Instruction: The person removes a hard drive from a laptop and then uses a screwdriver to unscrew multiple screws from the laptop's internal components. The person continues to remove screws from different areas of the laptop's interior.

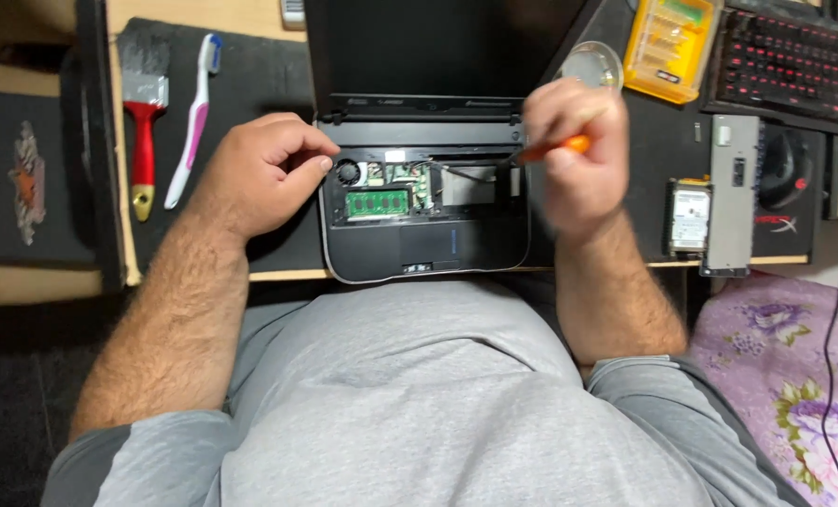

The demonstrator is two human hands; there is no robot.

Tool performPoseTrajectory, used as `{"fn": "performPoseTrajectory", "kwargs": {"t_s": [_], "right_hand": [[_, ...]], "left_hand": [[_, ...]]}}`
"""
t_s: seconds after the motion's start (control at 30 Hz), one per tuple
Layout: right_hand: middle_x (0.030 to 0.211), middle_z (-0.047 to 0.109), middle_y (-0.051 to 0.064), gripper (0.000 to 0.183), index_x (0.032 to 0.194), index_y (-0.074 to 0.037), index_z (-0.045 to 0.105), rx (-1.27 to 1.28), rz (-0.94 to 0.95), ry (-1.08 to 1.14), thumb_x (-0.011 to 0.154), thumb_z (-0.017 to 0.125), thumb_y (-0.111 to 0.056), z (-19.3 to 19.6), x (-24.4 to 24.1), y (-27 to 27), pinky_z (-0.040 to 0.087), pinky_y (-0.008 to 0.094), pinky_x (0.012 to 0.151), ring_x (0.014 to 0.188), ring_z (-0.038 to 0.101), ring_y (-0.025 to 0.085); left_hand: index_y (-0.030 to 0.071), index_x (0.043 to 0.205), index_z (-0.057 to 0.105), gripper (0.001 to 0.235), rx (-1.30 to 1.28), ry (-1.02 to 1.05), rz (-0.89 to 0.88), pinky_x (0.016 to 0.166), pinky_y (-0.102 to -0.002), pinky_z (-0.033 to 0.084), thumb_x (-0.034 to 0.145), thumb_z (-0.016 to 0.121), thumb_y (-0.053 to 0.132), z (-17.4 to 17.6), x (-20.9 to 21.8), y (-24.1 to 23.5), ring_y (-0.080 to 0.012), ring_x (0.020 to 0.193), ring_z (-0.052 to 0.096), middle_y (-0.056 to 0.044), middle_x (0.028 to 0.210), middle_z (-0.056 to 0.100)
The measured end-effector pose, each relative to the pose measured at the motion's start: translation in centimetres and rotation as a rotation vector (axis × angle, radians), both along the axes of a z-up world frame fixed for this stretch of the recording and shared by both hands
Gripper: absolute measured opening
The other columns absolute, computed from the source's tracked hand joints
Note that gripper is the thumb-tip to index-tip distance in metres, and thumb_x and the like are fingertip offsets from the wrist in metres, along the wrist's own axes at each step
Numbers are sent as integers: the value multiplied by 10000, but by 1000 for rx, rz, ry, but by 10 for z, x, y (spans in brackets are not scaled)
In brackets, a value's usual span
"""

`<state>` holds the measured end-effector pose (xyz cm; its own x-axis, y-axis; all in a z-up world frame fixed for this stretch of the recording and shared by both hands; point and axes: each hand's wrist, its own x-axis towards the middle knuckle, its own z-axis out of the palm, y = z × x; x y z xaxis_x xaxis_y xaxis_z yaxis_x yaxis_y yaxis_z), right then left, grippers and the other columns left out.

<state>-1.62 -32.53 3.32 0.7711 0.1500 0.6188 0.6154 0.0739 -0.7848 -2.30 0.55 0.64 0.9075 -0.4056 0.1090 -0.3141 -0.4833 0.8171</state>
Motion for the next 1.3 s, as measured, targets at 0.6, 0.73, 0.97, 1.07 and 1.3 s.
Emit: {"fn": "performPoseTrajectory", "kwargs": {"t_s": [0.6,0.73,0.97,1.07,1.3], "right_hand": [[899,695,114,236,1097,-3,666,-348,157,-349,1003,677,-219,-50,-20,113,591,437,643,749,688,321],[906,658,96,227,1111,-37,647,-385,198,-310,1016,666,-242,-50,-22,114,588,429,654,750,670,312],[866,630,98,221,1100,-43,634,-501,193,-353,1011,688,-237,-37,-25,119,585,443,648,735,658,321],[872,638,101,238,1123,-70,629,-527,131,-379,965,754,-195,-45,-26,122,582,465,637,735,674,344],[769,613,85,251,974,-68,610,-502,-42,-409,913,812,-204,-44,-33,127,542,440,525,618,643,321]], "left_hand": [[111,996,734,205,-22,-304,11,824,-429,528,803,768,47,-35,-31,6,-295,880,657,-45,889,666],[128,995,734,201,-7,-310,1,833,-435,528,809,768,61,-34,-32,7,-296,878,659,-40,888,661],[140,977,732,173,18,-334,-21,857,-436,526,808,762,122,-29,-34,7,-286,877,660,-36,882,658],[186,914,718,148,-42,-359,-72,861,-422,516,860,793,303,-26,-34,7,-274,878,658,-22,877,650],[191,920,721,396,-227,-265,-98,863,-347,525,1009,598,557,-29,-41,-8,-239,865,644,16,899,673]]}}
